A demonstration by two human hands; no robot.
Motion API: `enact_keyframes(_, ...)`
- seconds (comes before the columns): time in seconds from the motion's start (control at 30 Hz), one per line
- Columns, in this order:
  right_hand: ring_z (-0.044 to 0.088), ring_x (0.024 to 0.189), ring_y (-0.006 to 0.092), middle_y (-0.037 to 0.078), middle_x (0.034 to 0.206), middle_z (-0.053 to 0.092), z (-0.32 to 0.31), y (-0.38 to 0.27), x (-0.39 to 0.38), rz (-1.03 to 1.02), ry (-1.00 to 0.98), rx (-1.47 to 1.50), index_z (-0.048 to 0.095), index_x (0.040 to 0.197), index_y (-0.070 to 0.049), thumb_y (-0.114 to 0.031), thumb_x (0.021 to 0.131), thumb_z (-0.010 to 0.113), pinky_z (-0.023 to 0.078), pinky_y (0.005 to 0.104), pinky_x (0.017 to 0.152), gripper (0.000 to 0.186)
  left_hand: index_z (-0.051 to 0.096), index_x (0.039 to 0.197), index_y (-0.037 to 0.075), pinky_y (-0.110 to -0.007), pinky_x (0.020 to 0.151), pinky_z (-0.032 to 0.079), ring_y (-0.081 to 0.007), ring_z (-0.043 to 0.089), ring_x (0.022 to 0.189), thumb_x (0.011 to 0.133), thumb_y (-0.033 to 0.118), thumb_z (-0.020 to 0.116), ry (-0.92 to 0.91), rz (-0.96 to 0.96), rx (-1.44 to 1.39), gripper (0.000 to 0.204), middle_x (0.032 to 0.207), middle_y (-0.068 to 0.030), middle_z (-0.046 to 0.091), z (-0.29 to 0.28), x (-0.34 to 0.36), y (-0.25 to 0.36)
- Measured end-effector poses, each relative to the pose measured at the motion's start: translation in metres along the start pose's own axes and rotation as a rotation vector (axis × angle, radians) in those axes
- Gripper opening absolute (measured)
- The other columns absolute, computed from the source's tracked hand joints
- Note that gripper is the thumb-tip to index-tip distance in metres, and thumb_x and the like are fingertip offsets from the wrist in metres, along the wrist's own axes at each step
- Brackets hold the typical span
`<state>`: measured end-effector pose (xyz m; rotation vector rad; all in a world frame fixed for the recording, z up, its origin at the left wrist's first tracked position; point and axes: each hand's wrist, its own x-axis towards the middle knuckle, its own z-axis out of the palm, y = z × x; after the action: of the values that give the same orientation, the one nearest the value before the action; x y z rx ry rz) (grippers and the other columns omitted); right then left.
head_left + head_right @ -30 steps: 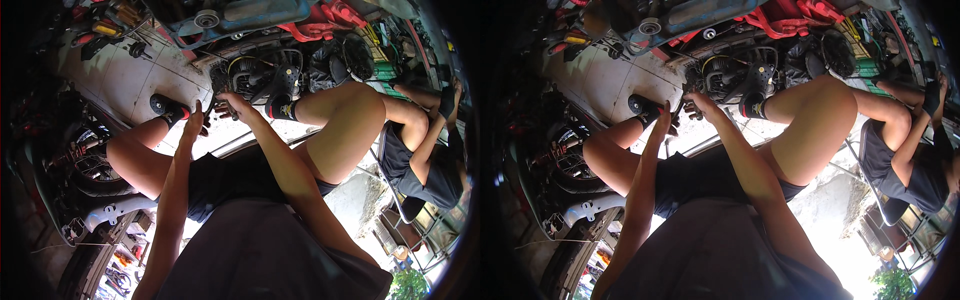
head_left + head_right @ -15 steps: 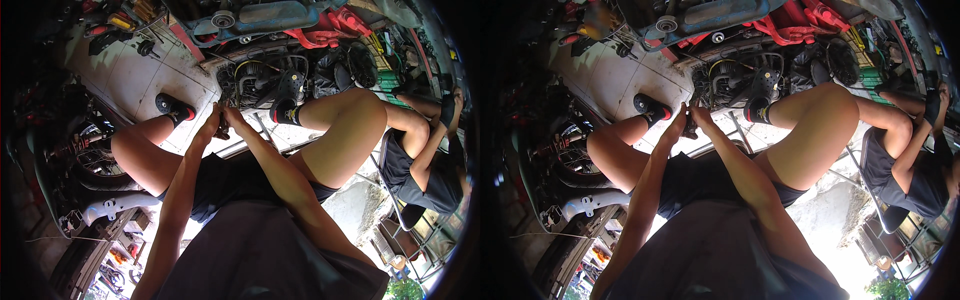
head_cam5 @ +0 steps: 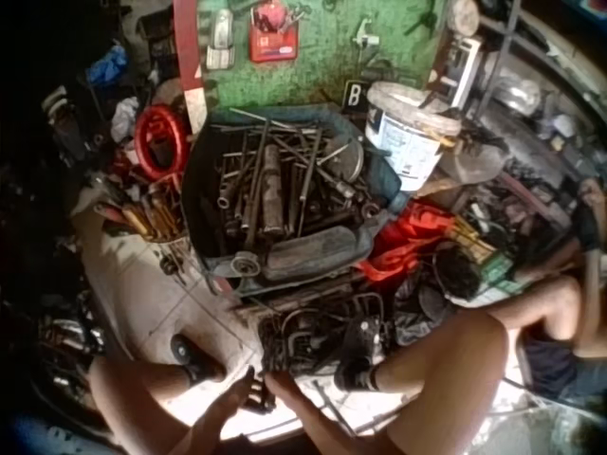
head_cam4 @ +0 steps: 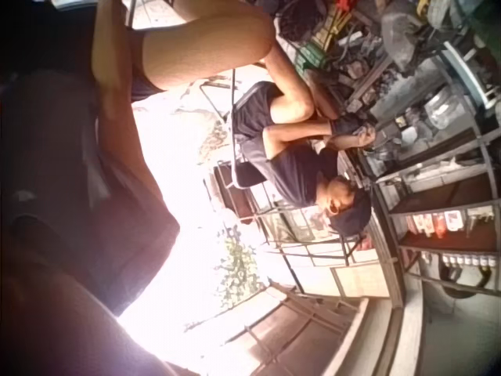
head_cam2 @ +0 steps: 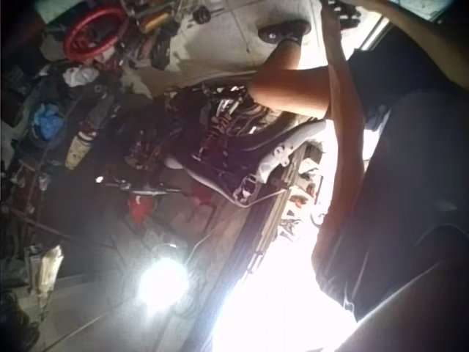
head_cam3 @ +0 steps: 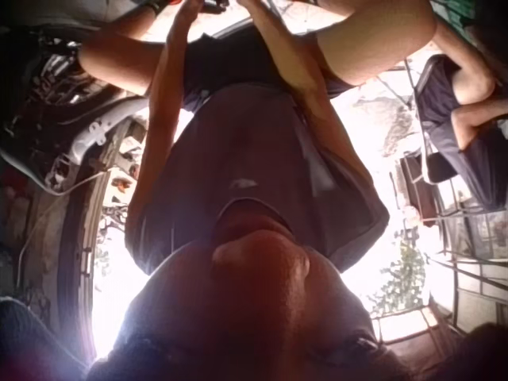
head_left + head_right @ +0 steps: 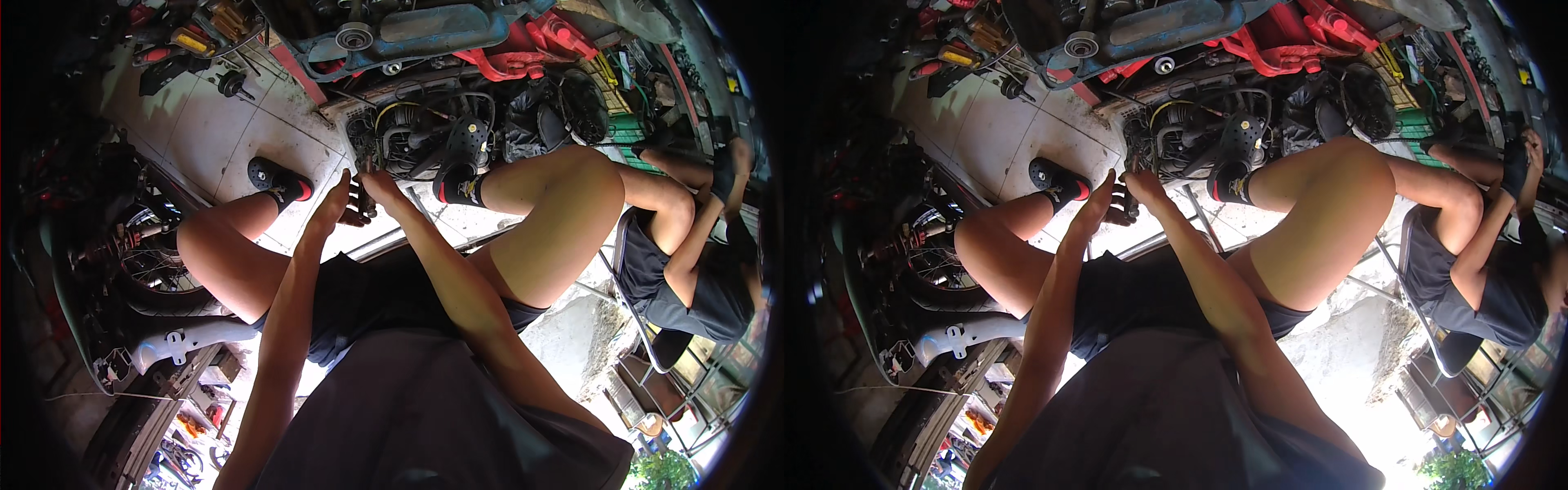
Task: Repairing and adjusting motorcycle engine components and chain using pliers and a screwdriver.
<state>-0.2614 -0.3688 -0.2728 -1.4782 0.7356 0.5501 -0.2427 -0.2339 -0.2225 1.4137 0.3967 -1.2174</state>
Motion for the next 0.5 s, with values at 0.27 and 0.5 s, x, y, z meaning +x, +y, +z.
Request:
enact_keyframes(0.27,0.055,0.050,0.0191,0.011,0.061,0.060,0.001,0.020,0.014,0.118,-0.050,0.141,0.066,0.084,0.004,-0.026,0.083,0.057,0.039,0.0333,0.044,0.031,0.052,0.112,-0.002,-0.036,0.060,0.058,-0.0262,0.066,0.060,0.097,0.057,0.020,-0.048,-0.027,0.120,0.069,0.086,-0.0165,0.065,0.007,-0.002,0.001)
enact_keyframes(0.5,0.056,0.052,0.0205,0.012,0.067,0.059,-0.003,0.044,0.031,0.172,-0.008,0.230,0.061,0.080,0.003,-0.021,0.079,0.058,0.042,0.0337,0.043,0.024,0.055,0.117,0.000,-0.032,0.052,0.053,-0.0232,0.067,0.059,0.097,0.051,0.030,0.168,-0.034,0.470,0.060,0.083,-0.0132,0.066,0.005,0.015,-0.010)
